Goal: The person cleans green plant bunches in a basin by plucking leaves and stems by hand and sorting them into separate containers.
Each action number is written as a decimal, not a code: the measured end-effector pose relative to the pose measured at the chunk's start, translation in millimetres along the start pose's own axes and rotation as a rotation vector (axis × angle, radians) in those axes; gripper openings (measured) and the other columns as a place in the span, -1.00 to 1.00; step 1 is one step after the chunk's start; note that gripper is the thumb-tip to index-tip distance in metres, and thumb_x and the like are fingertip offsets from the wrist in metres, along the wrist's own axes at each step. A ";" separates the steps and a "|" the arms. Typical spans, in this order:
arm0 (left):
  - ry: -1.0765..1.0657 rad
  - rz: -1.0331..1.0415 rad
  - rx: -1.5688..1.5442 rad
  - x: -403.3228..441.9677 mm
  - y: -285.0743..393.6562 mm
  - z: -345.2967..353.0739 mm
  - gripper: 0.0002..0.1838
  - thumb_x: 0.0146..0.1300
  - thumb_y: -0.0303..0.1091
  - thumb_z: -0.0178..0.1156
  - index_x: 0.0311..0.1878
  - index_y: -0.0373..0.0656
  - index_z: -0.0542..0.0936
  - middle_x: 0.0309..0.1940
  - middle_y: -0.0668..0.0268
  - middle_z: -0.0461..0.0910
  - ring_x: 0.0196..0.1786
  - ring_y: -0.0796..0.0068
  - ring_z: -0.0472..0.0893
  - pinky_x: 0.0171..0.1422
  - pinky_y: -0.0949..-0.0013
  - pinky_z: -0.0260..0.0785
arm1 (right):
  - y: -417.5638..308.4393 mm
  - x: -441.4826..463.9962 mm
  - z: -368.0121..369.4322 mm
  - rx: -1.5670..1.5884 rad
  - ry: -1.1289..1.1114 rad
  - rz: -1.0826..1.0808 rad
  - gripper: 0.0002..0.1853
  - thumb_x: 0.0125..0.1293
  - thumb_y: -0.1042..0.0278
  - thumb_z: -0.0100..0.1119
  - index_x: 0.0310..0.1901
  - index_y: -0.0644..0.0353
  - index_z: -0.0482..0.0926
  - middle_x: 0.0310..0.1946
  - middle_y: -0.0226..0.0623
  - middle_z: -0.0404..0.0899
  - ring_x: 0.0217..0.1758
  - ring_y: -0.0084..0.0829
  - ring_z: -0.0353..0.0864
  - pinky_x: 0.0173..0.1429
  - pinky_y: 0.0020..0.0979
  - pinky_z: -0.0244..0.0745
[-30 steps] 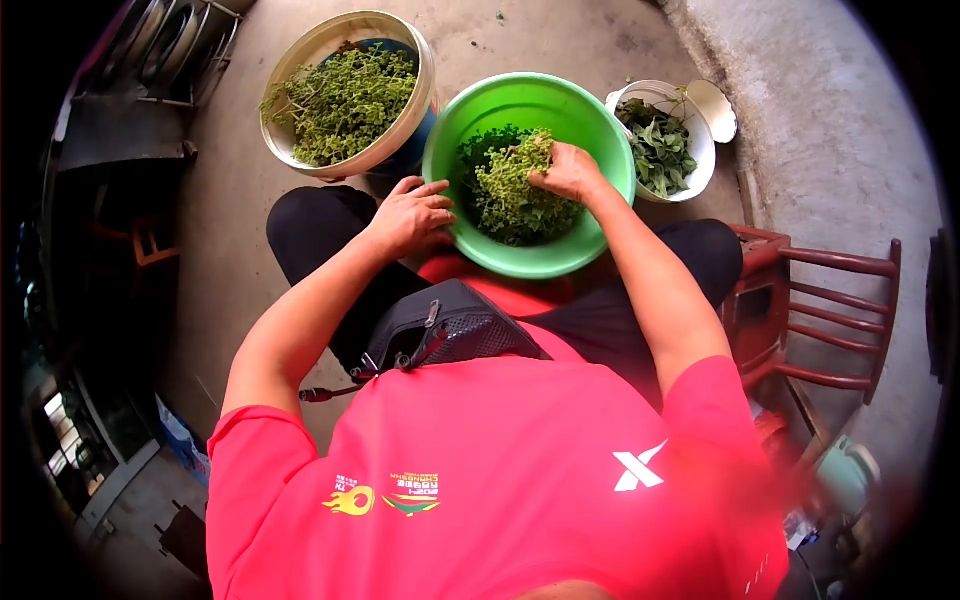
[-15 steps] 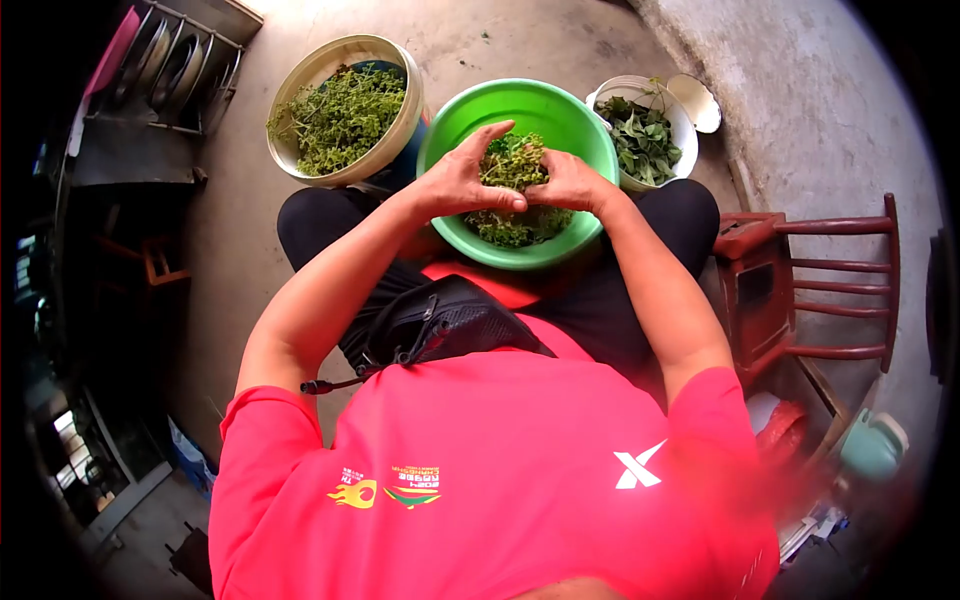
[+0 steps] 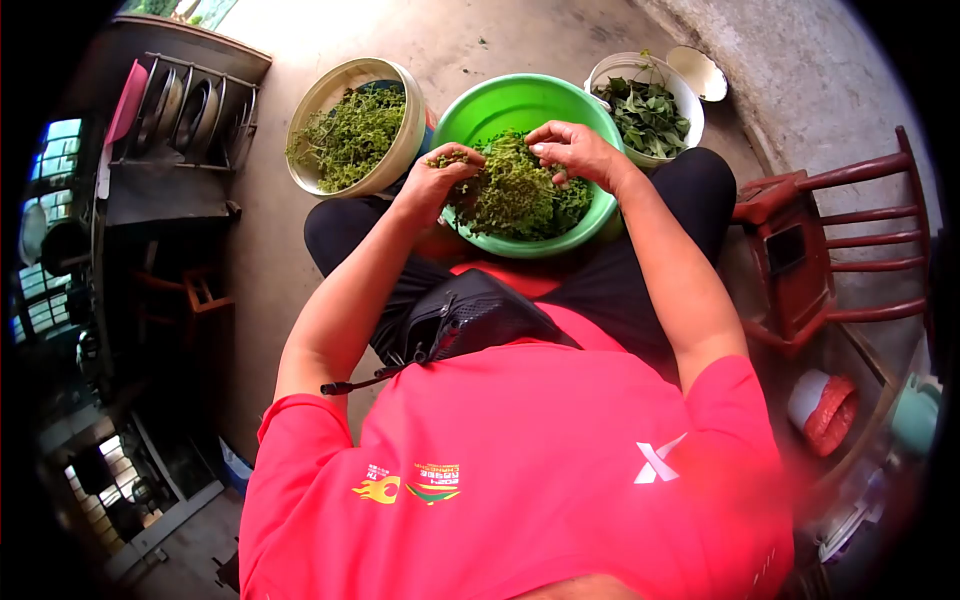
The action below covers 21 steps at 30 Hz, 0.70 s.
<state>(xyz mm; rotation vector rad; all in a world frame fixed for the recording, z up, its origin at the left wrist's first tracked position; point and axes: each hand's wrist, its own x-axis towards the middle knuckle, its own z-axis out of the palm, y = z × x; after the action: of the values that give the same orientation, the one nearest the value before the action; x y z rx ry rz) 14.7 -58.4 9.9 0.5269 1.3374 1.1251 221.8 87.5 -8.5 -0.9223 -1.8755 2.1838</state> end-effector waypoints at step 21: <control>-0.160 0.282 0.035 -10.5 22.7 23.7 -0.92 0.08 -0.61 0.05 -0.45 -0.22 0.49 -0.37 0.31 0.47 -0.37 0.57 0.44 -0.33 0.56 0.33 | 10.2 23.4 17.2 -0.299 0.080 -0.468 -0.79 0.14 0.39 0.22 -0.16 0.18 0.56 -0.40 -0.44 0.56 -0.31 -0.61 0.50 -0.18 -0.54 0.42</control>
<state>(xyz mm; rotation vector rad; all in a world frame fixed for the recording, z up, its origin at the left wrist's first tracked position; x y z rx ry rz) 30.8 -51.1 39.5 0.8339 1.1693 1.2602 197.1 81.4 -25.7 -0.5220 -2.1470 1.6072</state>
